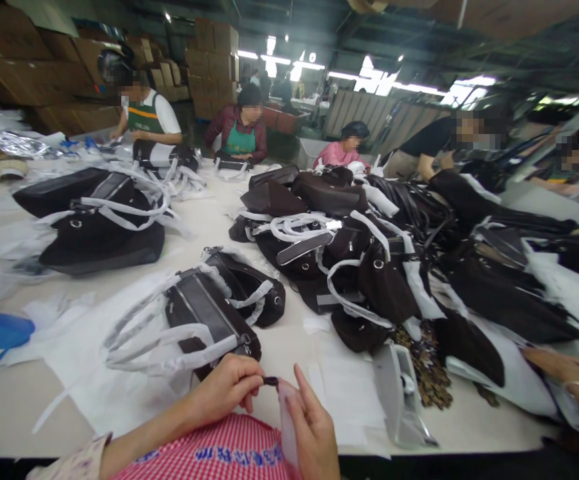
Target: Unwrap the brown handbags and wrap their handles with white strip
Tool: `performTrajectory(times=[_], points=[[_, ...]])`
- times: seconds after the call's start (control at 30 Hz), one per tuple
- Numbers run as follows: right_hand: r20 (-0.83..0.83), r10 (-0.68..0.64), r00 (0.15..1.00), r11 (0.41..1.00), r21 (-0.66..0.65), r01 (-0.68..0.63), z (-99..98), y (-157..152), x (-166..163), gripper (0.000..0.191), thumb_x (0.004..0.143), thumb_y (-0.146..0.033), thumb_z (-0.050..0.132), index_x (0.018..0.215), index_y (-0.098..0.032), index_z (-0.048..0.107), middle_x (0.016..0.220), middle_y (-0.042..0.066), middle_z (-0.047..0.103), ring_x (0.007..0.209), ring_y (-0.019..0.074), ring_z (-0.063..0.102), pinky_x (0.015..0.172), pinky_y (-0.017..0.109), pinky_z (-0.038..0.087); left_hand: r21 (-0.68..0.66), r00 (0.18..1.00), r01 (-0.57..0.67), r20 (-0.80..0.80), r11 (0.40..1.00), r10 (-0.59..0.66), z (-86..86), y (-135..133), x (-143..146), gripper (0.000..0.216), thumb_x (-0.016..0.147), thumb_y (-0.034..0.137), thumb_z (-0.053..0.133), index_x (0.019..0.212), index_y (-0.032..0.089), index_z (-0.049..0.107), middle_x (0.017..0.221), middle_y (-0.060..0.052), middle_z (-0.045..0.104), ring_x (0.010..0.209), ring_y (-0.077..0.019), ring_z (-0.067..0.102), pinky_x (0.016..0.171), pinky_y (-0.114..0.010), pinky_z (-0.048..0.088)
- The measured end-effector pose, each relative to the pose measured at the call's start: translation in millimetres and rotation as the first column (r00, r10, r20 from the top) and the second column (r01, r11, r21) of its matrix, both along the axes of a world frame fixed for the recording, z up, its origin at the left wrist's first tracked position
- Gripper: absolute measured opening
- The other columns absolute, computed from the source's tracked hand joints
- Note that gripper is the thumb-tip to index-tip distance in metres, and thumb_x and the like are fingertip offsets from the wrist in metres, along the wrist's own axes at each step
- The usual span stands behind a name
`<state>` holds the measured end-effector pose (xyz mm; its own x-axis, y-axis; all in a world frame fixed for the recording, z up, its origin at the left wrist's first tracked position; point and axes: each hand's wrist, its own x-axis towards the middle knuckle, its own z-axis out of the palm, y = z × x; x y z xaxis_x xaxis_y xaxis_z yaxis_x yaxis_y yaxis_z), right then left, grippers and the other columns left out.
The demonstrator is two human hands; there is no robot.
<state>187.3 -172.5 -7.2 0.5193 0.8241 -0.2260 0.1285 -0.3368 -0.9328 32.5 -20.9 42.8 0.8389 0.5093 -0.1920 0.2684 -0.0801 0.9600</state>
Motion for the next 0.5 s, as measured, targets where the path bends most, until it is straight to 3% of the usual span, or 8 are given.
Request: performTrajectory(times=[0.07, 0.13, 0.27, 0.4, 0.43, 0.5], points=[[-0.198, 0.056, 0.979, 0.997, -0.035, -0.064, 1.0, -3, -8, 0.069, 0.084, -0.062, 0.06, 0.135, -0.015, 0.056, 0.119, 0.011, 0.072, 0.107, 0.027, 0.069, 0.092, 0.037, 0.057, -0.024, 1.0, -0.018, -0.007, 1.0, 0.017, 0.6, 0, 0, 0.024, 0.085, 0.02, 0.047, 0.064, 0.014, 0.057, 0.059, 0.002, 0.057, 0.05, -0.0101, 0.063, 0.046, -0.014, 0.04], [-0.294, 0.125, 0.948, 0.991, -0.001, -0.131, -0.6, -7, -18, 0.073, 0.078, -0.068, 0.063, 0.13, -0.017, 0.06, 0.114, 0.012, 0.074, 0.101, 0.0282, 0.071, 0.088, 0.039, 0.058, -0.039, 1.0, -0.03, -0.009, 0.999, 0.03, 0.5, -1, -1, 0.024, 0.085, 0.021, 0.048, 0.064, 0.014, 0.058, 0.056, 0.002, 0.057, 0.049, -0.0107, 0.063, 0.046, -0.015, 0.041], [-0.249, 0.176, 0.952, 0.984, 0.023, -0.176, -5.6, -18, -29, 0.072, 0.076, -0.075, 0.058, 0.121, -0.02, 0.063, 0.106, 0.015, 0.075, 0.103, 0.0309, 0.07, 0.087, 0.041, 0.056, -0.041, 0.999, -0.044, -0.002, 0.998, 0.044, -0.8, -2, -2, 0.024, 0.084, 0.021, 0.048, 0.063, 0.015, 0.057, 0.054, 0.002, 0.056, 0.047, -0.0106, 0.062, 0.045, -0.015, 0.041], [-0.289, 0.157, 0.944, 0.987, 0.029, -0.155, -1.5, -26, -24, 0.087, 0.08, -0.074, 0.052, 0.145, -0.019, 0.037, 0.093, 0.012, 0.076, 0.086, 0.0283, 0.074, 0.082, 0.044, 0.057, -0.046, 0.999, -0.05, -0.002, 0.998, 0.05, -0.4, -3, -3, 0.023, 0.085, 0.021, 0.048, 0.064, 0.015, 0.056, 0.055, 0.002, 0.057, 0.048, -0.0107, 0.063, 0.045, -0.015, 0.04], [-0.276, 0.161, 0.948, 0.987, 0.026, -0.16, 1.5, -26, -22, 0.085, 0.082, -0.073, 0.051, 0.146, -0.019, 0.036, 0.09, 0.011, 0.076, 0.083, 0.0275, 0.074, 0.081, 0.042, 0.057, -0.05, 0.999, -0.05, -0.003, 0.998, 0.05, -0.2, -3, -3, 0.023, 0.085, 0.022, 0.048, 0.064, 0.015, 0.056, 0.055, 0.003, 0.057, 0.048, -0.0109, 0.063, 0.045, -0.015, 0.04], [-0.185, 0.227, 0.956, 0.973, 0.012, -0.229, 9.1, -24, -16, 0.068, 0.086, -0.068, 0.049, 0.135, -0.02, 0.051, 0.084, 0.008, 0.076, 0.077, 0.0253, 0.073, 0.078, 0.036, 0.058, -0.05, 0.999, -0.045, -0.006, 0.998, 0.044, -0.2, -3, -3, 0.024, 0.085, 0.022, 0.048, 0.064, 0.015, 0.055, 0.055, 0.002, 0.056, 0.049, -0.0114, 0.064, 0.046, -0.015, 0.039]])
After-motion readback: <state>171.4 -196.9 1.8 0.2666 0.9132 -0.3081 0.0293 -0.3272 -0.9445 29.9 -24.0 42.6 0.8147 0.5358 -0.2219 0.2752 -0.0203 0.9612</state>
